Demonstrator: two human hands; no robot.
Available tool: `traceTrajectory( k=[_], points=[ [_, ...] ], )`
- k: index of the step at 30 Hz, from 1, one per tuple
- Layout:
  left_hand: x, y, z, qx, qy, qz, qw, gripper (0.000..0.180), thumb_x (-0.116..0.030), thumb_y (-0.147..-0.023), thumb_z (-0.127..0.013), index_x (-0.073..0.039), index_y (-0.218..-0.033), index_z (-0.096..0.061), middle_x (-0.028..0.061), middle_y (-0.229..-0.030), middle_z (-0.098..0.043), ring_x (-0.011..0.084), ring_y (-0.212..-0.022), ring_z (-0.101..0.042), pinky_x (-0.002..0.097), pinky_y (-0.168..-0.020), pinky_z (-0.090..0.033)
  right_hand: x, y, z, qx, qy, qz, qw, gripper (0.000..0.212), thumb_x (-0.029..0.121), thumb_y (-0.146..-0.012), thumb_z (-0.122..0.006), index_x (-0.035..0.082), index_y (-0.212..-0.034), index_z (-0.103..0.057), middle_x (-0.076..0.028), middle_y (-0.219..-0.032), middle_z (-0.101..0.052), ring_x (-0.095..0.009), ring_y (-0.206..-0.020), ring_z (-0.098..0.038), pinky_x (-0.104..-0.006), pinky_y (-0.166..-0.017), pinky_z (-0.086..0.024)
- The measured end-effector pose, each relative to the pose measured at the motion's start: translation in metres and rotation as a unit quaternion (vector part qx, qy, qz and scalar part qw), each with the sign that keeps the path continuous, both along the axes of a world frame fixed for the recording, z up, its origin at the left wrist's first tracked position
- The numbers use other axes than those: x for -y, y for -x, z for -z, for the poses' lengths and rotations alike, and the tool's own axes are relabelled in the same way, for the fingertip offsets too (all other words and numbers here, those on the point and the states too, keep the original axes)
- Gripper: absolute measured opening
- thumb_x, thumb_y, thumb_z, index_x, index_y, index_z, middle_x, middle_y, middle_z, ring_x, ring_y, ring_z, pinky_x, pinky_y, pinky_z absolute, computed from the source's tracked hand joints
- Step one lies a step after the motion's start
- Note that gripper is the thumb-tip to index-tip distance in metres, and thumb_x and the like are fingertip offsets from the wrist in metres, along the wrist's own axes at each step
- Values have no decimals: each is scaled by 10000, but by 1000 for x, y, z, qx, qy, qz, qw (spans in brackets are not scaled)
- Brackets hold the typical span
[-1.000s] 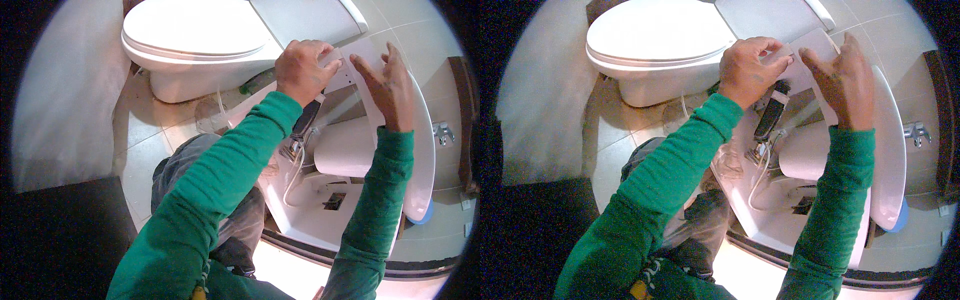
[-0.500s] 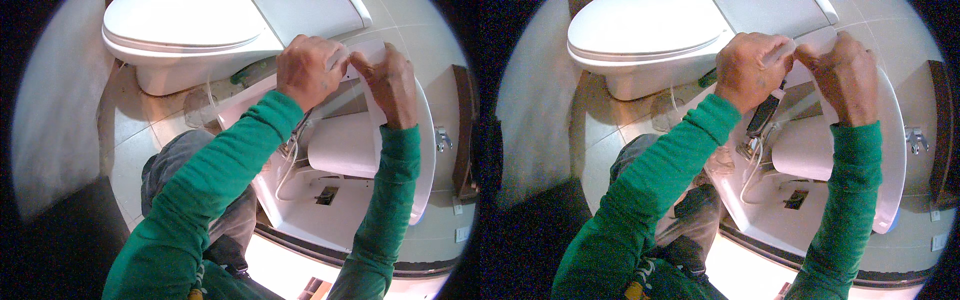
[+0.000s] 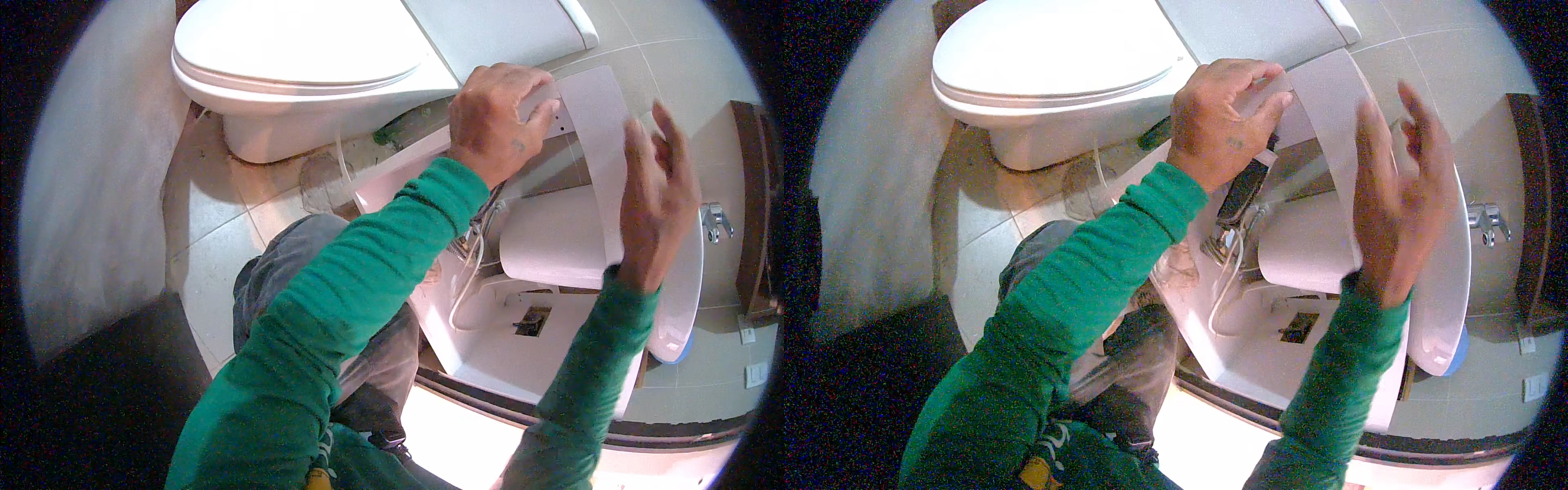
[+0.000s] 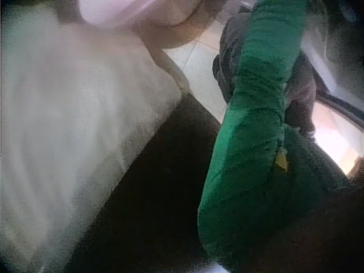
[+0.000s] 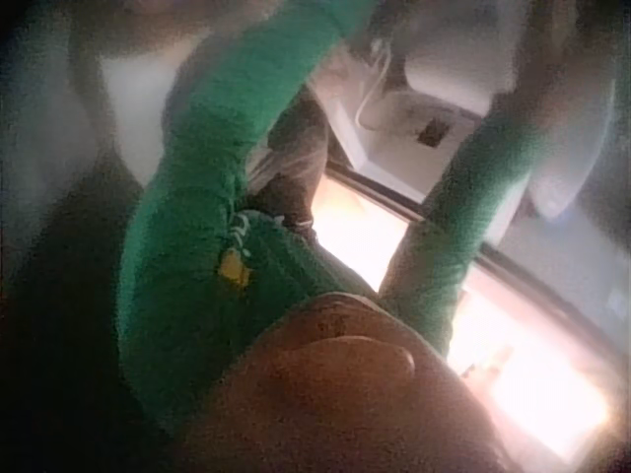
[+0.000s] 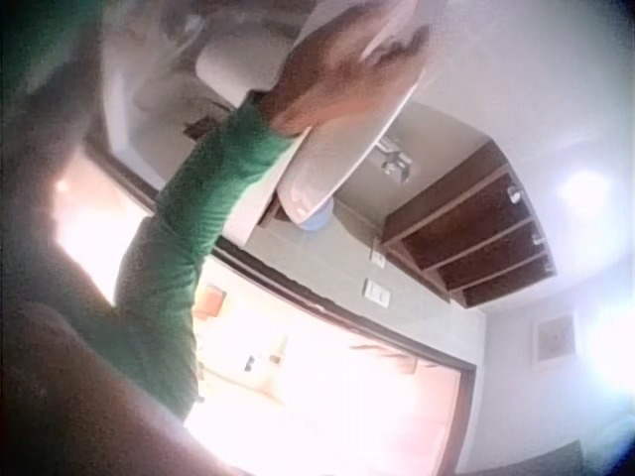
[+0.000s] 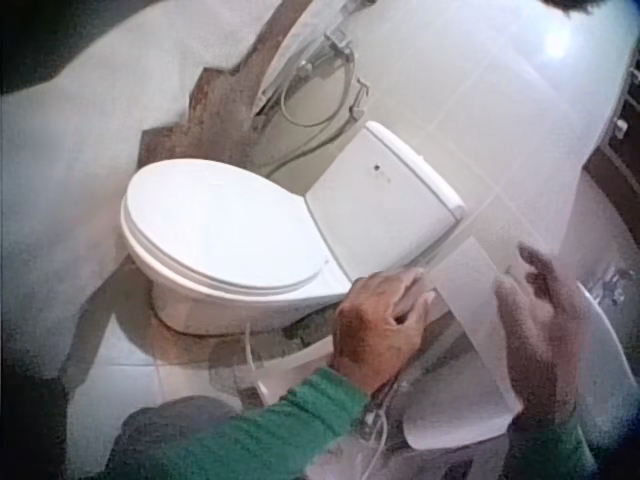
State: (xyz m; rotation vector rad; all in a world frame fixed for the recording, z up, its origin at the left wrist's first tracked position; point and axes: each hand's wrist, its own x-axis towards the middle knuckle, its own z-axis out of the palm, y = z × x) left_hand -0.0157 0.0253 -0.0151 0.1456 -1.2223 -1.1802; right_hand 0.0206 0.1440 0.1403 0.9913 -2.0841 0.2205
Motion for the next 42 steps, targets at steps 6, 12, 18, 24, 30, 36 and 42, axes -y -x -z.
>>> traceTrajectory(
  k=[6, 12, 18, 24, 30, 36, 42],
  points=[
    [9, -5, 4, 1, 6, -21, 1000, 293, -268, -816, -809, -72, -1028, -760, 105, -974, -749, 248, -868, -687, 369, -798, -552, -70, -63, 102, 149, 106, 23, 983, 246, 82, -885, -691, -19, -1109, -705, -149, -1087, -714, -248, -1021, -664, -355, -947, -500],
    [19, 12, -7, 61, -160, 281, 944, 551, -470, -852, -794, 22, -1089, -723, 151, -1021, -721, 221, -922, -656, 344, -840, -530, -160, -90, 221, 340, 158, 125, 919, 251, 109, -880, -701, 7, -1110, -710, -150, -1032, -704, -243, -940, -670, -354, -879, -521],
    [26, 1, -13, 116, -78, 244, 960, 598, -447, -864, -811, 38, -1182, -666, 111, -1036, -696, 158, -867, -645, 279, -755, -546, -180, -106, 263, 398, 173, 183, 882, 251, 151, -892, -691, 31, -1112, -712, -128, -1033, -701, -238, -901, -653, -358, -842, -527],
    [20, -9, -27, 90, -41, 93, 991, 508, -322, -871, -778, 50, -1195, -655, 193, -1140, -706, 284, -1043, -659, 384, -918, -526, -167, -70, 276, 329, 127, 125, 928, 301, 147, -867, -685, 13, -1135, -691, -173, -1052, -687, -300, -935, -644, -405, -870, -521],
    [63, -10, 2, 12, -268, 247, 931, 338, -252, -983, -657, 20, -1184, -647, 105, -1056, -656, 175, -913, -622, 330, -699, -589, -165, -10, 321, 359, 90, 176, 912, 479, 291, -843, -735, 1, -1219, -671, -205, -1157, -695, -317, -1028, -674, -409, -906, -534],
    [70, -43, -7, 61, -258, 202, 943, 206, -88, -956, -650, -10, -1147, -650, 53, -968, -628, 115, -799, -588, 298, -717, -615, -127, -6, 352, 436, 17, 150, 887, 808, 283, -807, -734, 48, -1509, -412, -265, -1348, -589, -440, -1216, -563, -527, -1047, -445],
    [67, -56, -9, 130, -142, 214, 958, 196, -86, -940, -681, -14, -1122, -670, 33, -955, -620, 106, -784, -592, 294, -697, -612, -115, -7, 365, 411, -20, 147, 899, 881, 230, -777, -779, 93, -1544, -368, -229, -1337, -583, -422, -1225, -538, -531, -1027, -437]
  ],
)
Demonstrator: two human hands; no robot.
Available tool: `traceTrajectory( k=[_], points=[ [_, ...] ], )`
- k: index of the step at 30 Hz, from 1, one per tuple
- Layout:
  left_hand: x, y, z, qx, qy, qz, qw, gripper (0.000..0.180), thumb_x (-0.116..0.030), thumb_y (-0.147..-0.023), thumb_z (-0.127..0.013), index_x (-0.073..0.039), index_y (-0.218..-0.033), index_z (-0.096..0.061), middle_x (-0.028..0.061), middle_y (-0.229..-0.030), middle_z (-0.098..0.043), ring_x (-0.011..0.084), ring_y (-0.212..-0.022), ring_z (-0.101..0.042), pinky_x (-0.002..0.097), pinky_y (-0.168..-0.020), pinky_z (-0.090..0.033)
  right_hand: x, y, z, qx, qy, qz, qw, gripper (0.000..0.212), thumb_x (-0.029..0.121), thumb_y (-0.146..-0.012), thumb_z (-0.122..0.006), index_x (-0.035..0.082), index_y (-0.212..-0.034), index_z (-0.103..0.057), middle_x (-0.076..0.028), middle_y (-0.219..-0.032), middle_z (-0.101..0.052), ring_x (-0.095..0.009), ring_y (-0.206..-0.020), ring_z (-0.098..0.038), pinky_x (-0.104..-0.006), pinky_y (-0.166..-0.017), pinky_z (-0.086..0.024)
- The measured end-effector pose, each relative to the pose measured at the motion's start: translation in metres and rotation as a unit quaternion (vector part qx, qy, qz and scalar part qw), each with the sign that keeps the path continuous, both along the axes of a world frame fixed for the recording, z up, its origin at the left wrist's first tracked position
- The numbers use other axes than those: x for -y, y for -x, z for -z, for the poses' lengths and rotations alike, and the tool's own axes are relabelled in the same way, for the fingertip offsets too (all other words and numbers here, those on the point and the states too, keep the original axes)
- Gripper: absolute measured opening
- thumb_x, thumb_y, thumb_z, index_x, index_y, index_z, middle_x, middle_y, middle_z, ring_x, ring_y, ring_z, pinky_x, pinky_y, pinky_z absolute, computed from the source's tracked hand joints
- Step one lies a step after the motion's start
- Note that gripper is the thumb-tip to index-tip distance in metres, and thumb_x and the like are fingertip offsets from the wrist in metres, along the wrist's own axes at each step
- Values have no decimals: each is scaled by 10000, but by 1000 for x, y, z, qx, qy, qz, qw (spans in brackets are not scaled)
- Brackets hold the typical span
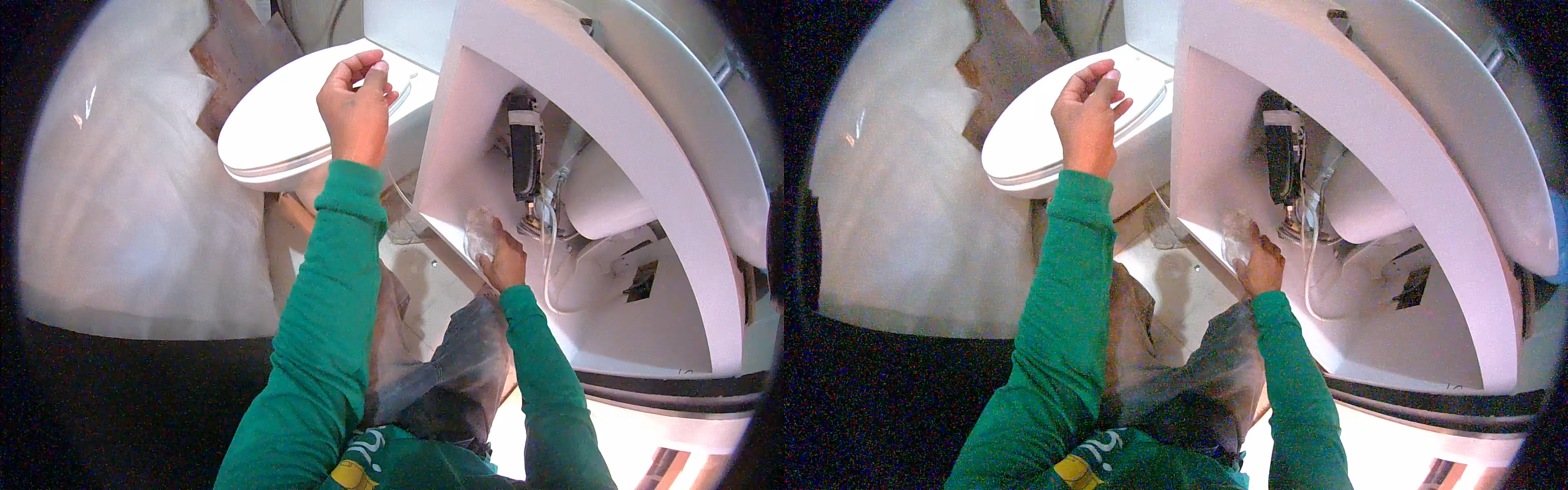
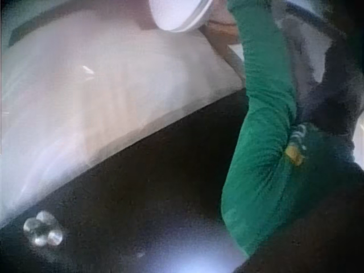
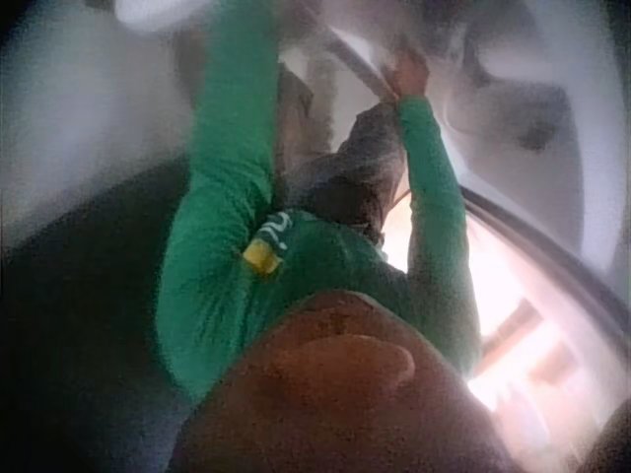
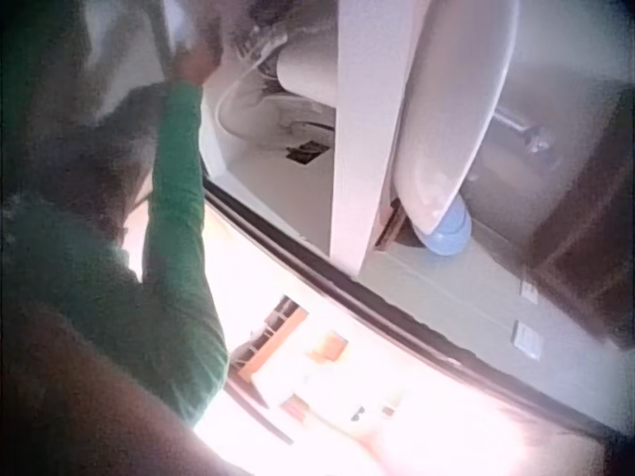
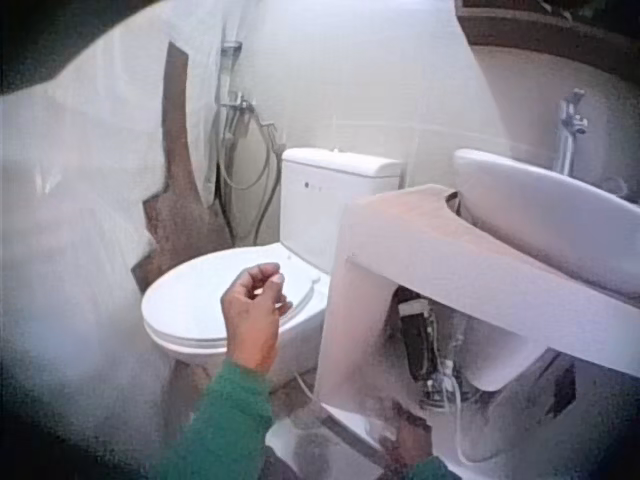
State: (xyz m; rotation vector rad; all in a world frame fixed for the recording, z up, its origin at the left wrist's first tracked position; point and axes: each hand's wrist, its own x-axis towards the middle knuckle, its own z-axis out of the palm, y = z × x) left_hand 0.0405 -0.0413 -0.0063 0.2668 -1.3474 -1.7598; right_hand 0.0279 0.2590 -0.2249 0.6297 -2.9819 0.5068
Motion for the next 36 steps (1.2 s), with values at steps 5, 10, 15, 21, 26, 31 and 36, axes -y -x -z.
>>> traceTrajectory(
  k=[5, 10, 15, 21, 26, 31, 36],
  points=[
    [-5, -11, -5, 37, 49, 10, 998, 216, -184, -974, -684, -34, -1128, -703, 81, -1024, -721, 107, -754, -624, 280, -686, -598, -4, 8, 27, -3, 12, 41, 999, 735, 185, -792, -732, 67, -1466, -461, -225, -1270, -597, -424, -1167, -545, -545, -969, -448],
    [-24, -10, 1, 21, 280, -106, 954, 261, -182, -926, -743, -83, -1167, -747, 82, -1104, -737, 105, -780, -654, 280, -676, -585, -17, -6, 33, -29, 135, 36, 990, 616, 214, -832, -721, 19, -1379, -516, -243, -1225, -600, -431, -1135, -559, -509, -1003, -453],
    [-49, 9, 6, -32, 333, -175, 926, 352, -157, -889, -782, -114, -1235, -734, 100, -1123, -746, 125, -786, -690, 277, -637, -574, -31, -25, 39, -22, 175, 38, 984, 623, 260, -850, -728, -23, -1363, -514, -260, -1212, -595, -434, -1152, -551, -505, -1015, -447],
    [-62, 24, 10, -47, 335, -201, 919, 334, -161, -909, -763, -108, -1237, -732, 127, -1127, -745, 155, -798, -711, 288, -642, -587, -36, -33, 43, 21, 180, 53, 982, 645, 308, -847, -744, -36, -1346, -523, -258, -1193, -593, -429, -1139, -552, -487, -1015, -449],
    [-61, 35, 6, -63, 385, -242, 888, 317, -161, -920, -752, -104, -1231, -734, 129, -1125, -746, 169, -796, -716, 292, -656, -597, -37, -37, 58, -13, 186, 41, 982, 653, 307, -829, -755, -8, -1355, -530, -243, -1167, -602, -423, -1108, -561, -486, -998, -454],
    [-55, 36, 8, -87, 362, -192, 908, 317, -202, -900, -783, -81, -1191, -749, 137, -1117, -750, 173, -814, -725, 287, -671, -587, -35, -35, 62, -45, 187, 25, 981, 635, 276, -821, -746, 8, -1356, -535, -235, -1149, -604, -417, -1087, -563, -486, -970, -460],
    [-44, 39, 8, -8, 278, -133, 951, 375, -250, -854, -835, 18, -1104, -754, 121, -957, -765, 137, -765, -696, 278, -701, -563, -29, -42, 60, -76, 178, 73, 978, 558, 153, -821, -675, -5, -1335, -524, -245, -1162, -606, -427, -1095, -574, -485, -979, -464]
  ],
)
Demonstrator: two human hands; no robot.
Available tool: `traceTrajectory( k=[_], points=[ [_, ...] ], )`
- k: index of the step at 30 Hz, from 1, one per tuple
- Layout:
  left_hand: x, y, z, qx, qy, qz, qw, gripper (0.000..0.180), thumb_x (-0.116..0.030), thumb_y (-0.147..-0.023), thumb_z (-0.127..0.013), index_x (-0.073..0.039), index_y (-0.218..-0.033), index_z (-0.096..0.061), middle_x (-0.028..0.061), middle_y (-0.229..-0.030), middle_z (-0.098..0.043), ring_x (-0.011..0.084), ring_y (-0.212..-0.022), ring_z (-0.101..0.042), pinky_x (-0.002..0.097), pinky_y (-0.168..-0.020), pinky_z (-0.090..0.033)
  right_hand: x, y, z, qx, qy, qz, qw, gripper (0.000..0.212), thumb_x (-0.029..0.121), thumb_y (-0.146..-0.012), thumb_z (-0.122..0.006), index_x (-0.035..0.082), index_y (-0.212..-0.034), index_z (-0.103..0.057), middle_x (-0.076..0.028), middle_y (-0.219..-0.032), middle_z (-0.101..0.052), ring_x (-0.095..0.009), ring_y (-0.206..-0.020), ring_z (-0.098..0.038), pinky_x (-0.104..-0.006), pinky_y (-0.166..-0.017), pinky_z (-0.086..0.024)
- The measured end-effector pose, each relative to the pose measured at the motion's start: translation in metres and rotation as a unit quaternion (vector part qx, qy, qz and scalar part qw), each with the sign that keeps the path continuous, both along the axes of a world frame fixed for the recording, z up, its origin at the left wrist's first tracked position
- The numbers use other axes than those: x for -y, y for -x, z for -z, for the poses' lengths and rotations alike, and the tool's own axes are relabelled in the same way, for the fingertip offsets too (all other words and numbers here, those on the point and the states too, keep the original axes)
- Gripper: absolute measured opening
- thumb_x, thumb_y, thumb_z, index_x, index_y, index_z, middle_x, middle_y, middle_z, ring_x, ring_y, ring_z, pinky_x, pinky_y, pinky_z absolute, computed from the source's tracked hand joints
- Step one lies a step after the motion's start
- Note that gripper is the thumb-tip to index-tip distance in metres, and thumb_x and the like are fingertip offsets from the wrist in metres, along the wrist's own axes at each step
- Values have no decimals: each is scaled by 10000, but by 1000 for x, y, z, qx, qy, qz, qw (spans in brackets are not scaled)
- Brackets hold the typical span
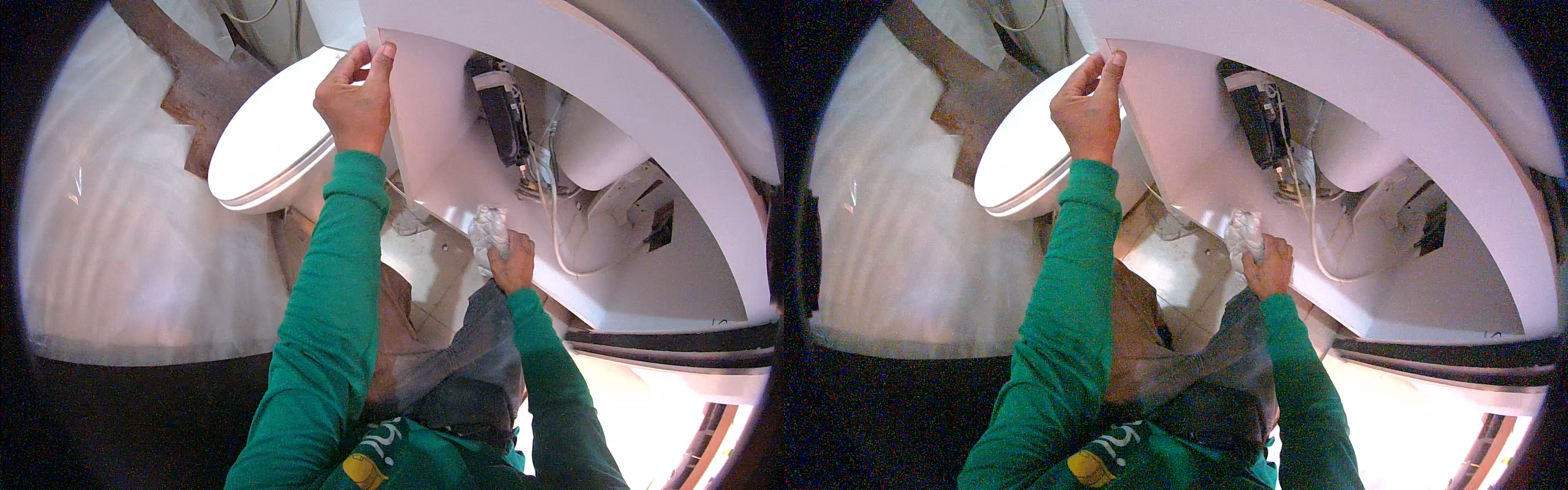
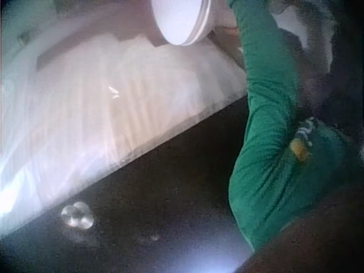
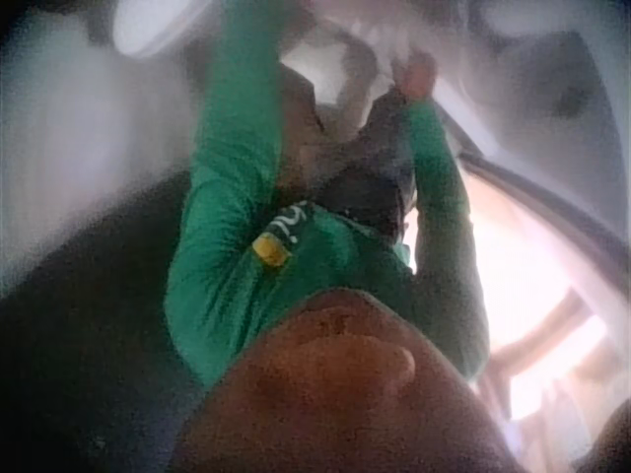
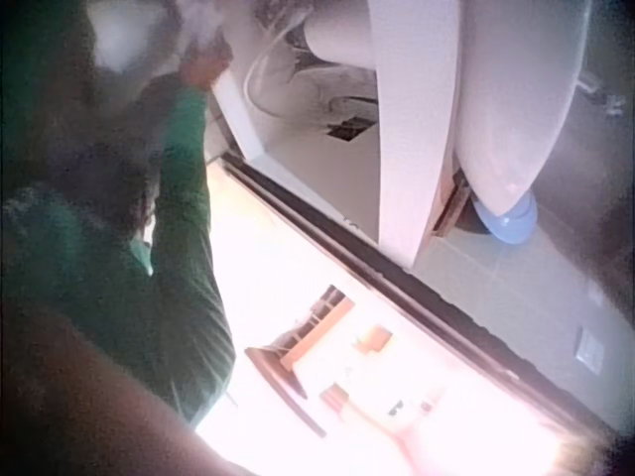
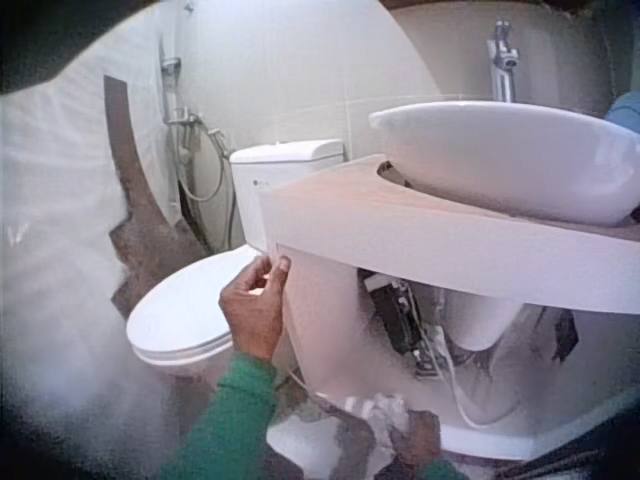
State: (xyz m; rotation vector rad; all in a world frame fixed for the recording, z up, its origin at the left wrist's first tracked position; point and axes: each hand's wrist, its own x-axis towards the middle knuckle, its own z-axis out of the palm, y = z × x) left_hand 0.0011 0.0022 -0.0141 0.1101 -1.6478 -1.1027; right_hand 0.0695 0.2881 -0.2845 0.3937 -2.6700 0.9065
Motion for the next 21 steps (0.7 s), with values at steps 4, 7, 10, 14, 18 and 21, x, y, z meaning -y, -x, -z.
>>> traceTrajectory(
  k=[4, 7, 10, 14, 18, 21],
  points=[
    [6, 4, -3, -23, -78, 101, 992, 325, -234, -853, -812, 16, -1057, -770, 80, -876, -754, 123, -747, -678, 270, -687, -549, 23, -6, -37, 127, 201, 25, 971, 508, 137, -820, -621, -13, -1296, -524, -254, -1162, -633, -418, -1090, -621, -465, -999, -474],
    [8, 8, -2, -32, -97, 127, 987, 314, -205, -870, -811, 22, -1080, -757, 87, -919, -749, 130, -809, -689, 263, -756, -558, 58, -2, -83, 52, 320, -17, 946, 472, 152, -855, -599, 6, -1297, -519, -232, -1141, -660, -392, -1060, -658, -436, -995, -483],
    [13, 14, 3, -30, -120, 145, 982, 341, -230, -894, -801, -2, -1140, -740, 87, -1006, -743, 138, -900, -693, 273, -811, -567, 86, 10, -146, 42, 354, -87, 930, 393, 218, -919, -599, 13, -1252, -559, -212, -1089, -678, -360, -1036, -664, -424, -970, -483],
    [14, 9, 2, -34, -205, 206, 956, 368, -275, -904, -795, 10, -1132, -745, 82, -976, -748, 132, -891, -681, 280, -814, -557, 114, 36, -210, 53, 304, -90, 947, 401, 352, -953, -624, -6, -1132, -646, -221, -1017, -694, -325, -959, -678, -412, -901, -499],
    [19, 7, 3, -33, -262, 269, 926, 351, -253, -904, -804, 23, -1112, -744, 85, -951, -749, 124, -879, -682, 263, -811, -560, 143, 60, -262, -37, 334, -119, 934, 431, 407, -937, -661, -11, -1036, -694, -223, -945, -705, -305, -869, -687, -393, -826, -521],
    [20, 8, 0, -26, -286, 302, 909, 278, -180, -906, -796, 28, -1083, -743, 85, -951, -746, 114, -831, -679, 250, -763, -568, 166, 69, -284, -59, 356, -135, 923, 435, 411, -912, -699, -11, -1016, -705, -209, -946, -718, -275, -840, -690, -374, -803, -530]
  ],
)
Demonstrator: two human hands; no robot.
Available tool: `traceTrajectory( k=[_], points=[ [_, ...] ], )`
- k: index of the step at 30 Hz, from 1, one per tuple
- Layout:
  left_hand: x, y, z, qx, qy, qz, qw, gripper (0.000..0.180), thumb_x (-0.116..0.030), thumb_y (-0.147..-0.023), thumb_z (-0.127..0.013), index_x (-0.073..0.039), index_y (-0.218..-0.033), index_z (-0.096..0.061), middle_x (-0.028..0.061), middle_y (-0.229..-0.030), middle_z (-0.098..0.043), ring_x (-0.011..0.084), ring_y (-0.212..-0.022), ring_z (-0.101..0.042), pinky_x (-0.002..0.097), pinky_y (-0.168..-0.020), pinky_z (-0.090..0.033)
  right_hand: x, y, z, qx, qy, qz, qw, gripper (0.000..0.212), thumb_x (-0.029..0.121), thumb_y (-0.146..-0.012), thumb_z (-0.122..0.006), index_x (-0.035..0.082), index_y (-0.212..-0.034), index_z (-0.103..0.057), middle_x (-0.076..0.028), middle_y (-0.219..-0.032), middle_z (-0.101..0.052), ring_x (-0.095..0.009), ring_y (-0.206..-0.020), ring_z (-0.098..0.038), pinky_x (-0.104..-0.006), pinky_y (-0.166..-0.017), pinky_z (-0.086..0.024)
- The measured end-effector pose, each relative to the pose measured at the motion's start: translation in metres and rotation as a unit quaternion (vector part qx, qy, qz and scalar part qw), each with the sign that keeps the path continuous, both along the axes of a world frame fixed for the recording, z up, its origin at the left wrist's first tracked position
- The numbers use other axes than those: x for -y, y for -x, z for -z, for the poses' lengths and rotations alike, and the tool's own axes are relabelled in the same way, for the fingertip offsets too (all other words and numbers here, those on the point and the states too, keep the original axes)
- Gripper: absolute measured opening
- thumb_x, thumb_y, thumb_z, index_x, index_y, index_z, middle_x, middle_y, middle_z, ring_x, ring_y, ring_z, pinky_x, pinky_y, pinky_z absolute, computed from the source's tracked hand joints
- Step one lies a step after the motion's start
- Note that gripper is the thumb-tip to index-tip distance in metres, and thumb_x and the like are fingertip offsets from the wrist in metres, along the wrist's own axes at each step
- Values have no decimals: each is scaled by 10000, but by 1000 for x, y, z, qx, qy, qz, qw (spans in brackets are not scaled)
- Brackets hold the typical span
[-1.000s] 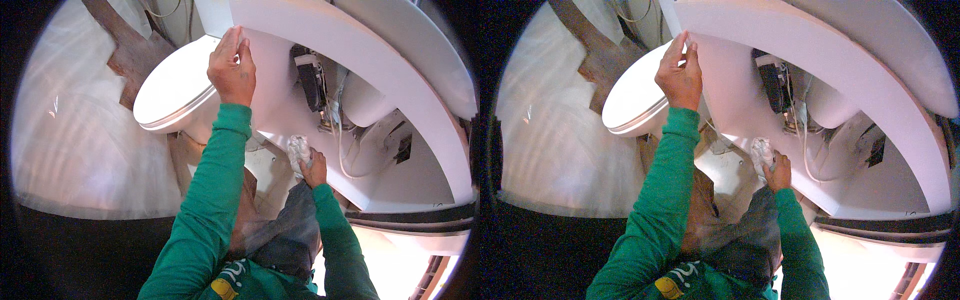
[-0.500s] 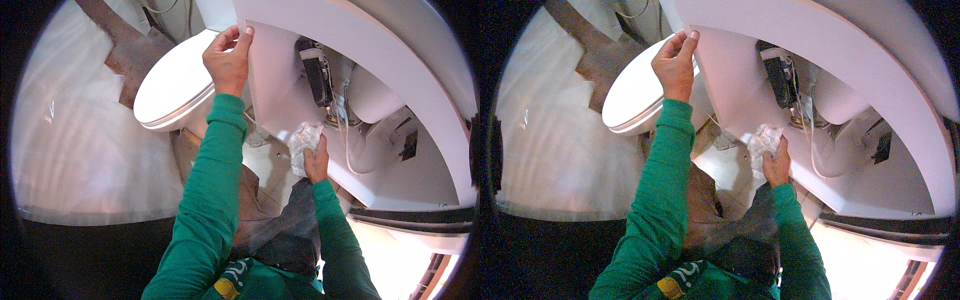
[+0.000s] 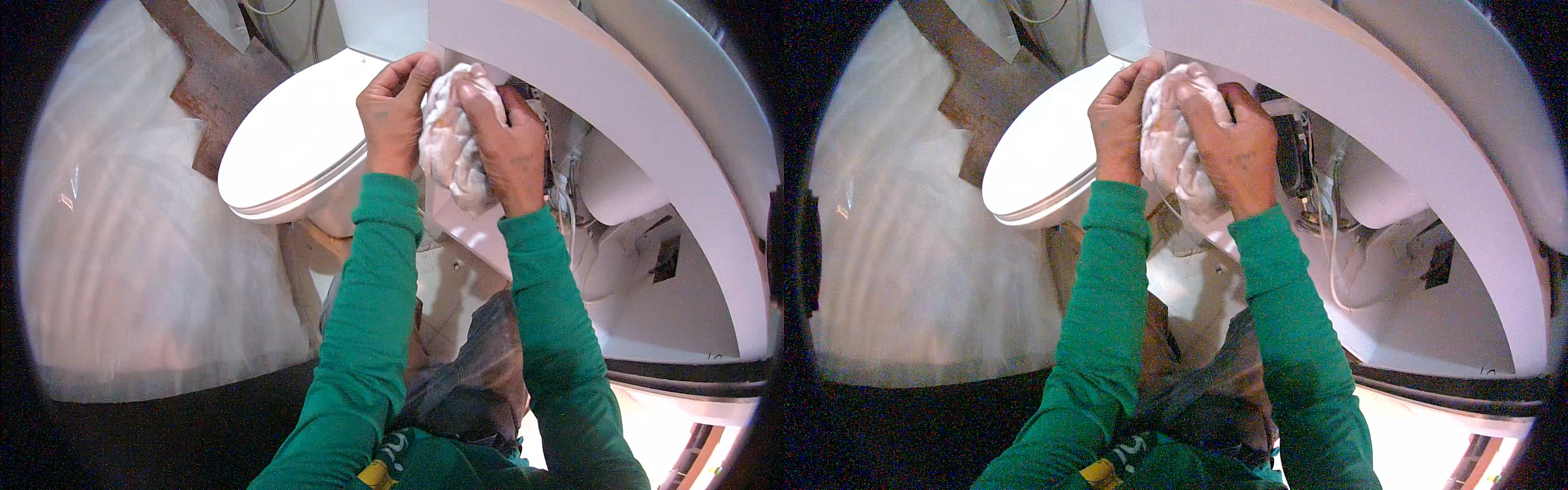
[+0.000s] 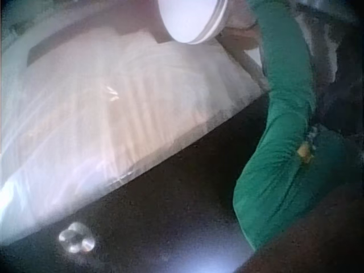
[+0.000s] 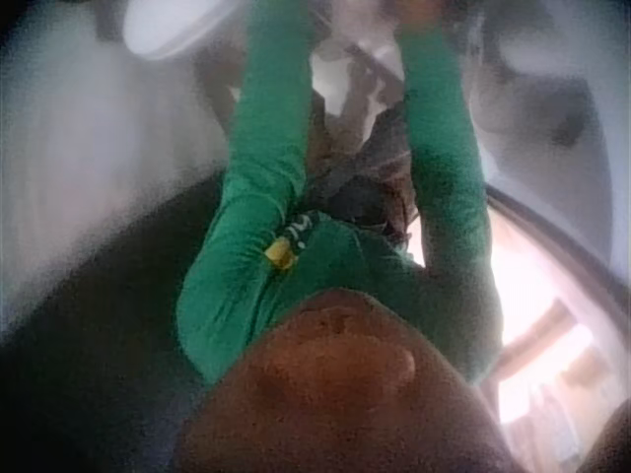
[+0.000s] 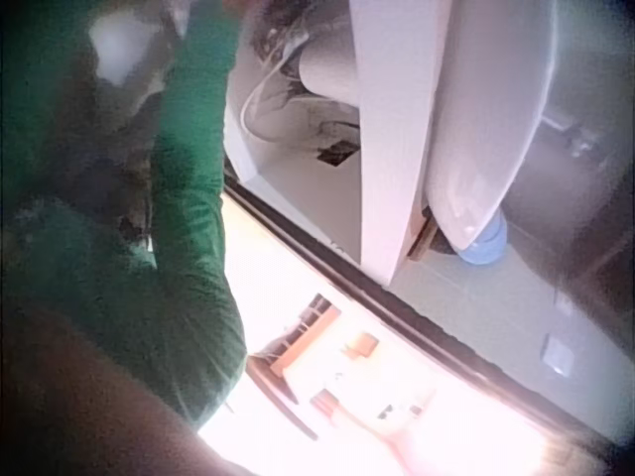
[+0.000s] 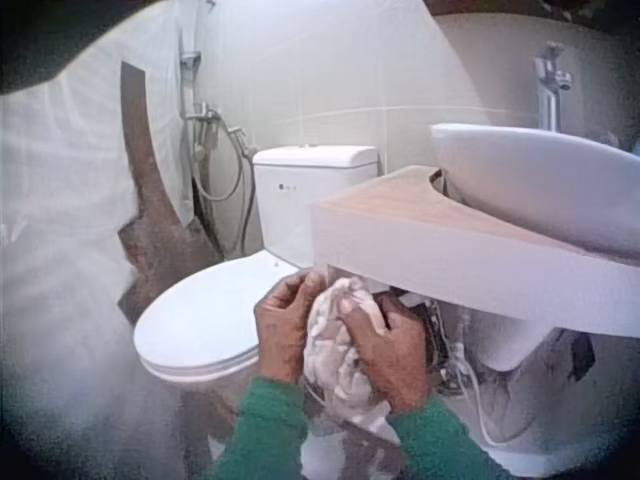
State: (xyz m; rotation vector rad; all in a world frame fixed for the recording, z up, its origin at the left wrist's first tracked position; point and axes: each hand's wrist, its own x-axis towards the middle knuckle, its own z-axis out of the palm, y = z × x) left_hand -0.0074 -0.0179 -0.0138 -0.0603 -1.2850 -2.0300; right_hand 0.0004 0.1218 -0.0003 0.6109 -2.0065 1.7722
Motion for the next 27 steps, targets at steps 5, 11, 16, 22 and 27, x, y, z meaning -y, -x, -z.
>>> traceTrajectory(
  k=[5, 11, 16, 22, 27],
  points=[
    [7, 6, 4, -13, -41, 52, 998, 222, -129, -903, -789, 31, -1049, -740, 73, -932, -740, 106, -783, -670, 248, -694, -566, 23, 14, -2, 28, -13, 7, 999, 464, 437, -893, -727, -13, -1010, -730, -159, -956, -743, -218, -865, -677, -352, -811, -528],
    [4, 3, 0, -9, -34, 64, 997, 228, -154, -903, -796, 30, -1021, -730, 74, -923, -735, 103, -782, -666, 237, -694, -558, 27, 24, -1, 127, 110, -78, 983, 488, 450, -898, -713, -20, -1028, -737, -108, -949, -740, -204, -850, -653, -324, -823, -512],
    [8, 4, 5, -15, -50, 86, 995, 230, -167, -900, -802, 10, -1021, -721, 66, -900, -723, 106, -764, -659, 236, -691, -550, 37, 18, -11, 128, 159, -79, 976, 364, 334, -910, -703, -9, -1022, -741, -91, -962, -729, -185, -840, -645, -312, -798, -506],
    [3, 4, 4, -32, -76, 114, 990, 270, -215, -871, -837, -17, -1003, -710, 57, -871, -709, 101, -782, -649, 224, -688, -527, 32, 28, -9, 231, 241, -164, 928, 241, 215, -904, -681, 8, -1022, -723, -61, -945, -701, -160, -819, -647, -301, -748, -518],
    [9, 11, 11, -11, -66, 111, 992, 288, -260, -859, -849, -23, -970, -730, 36, -859, -703, 92, -780, -633, 230, -711, -516, 29, 27, -9, 261, 217, -178, 924, 194, 202, -903, -651, 22, -959, -697, -45, -878, -675, -142, -784, -631, -291, -701, -515]
  ],
)
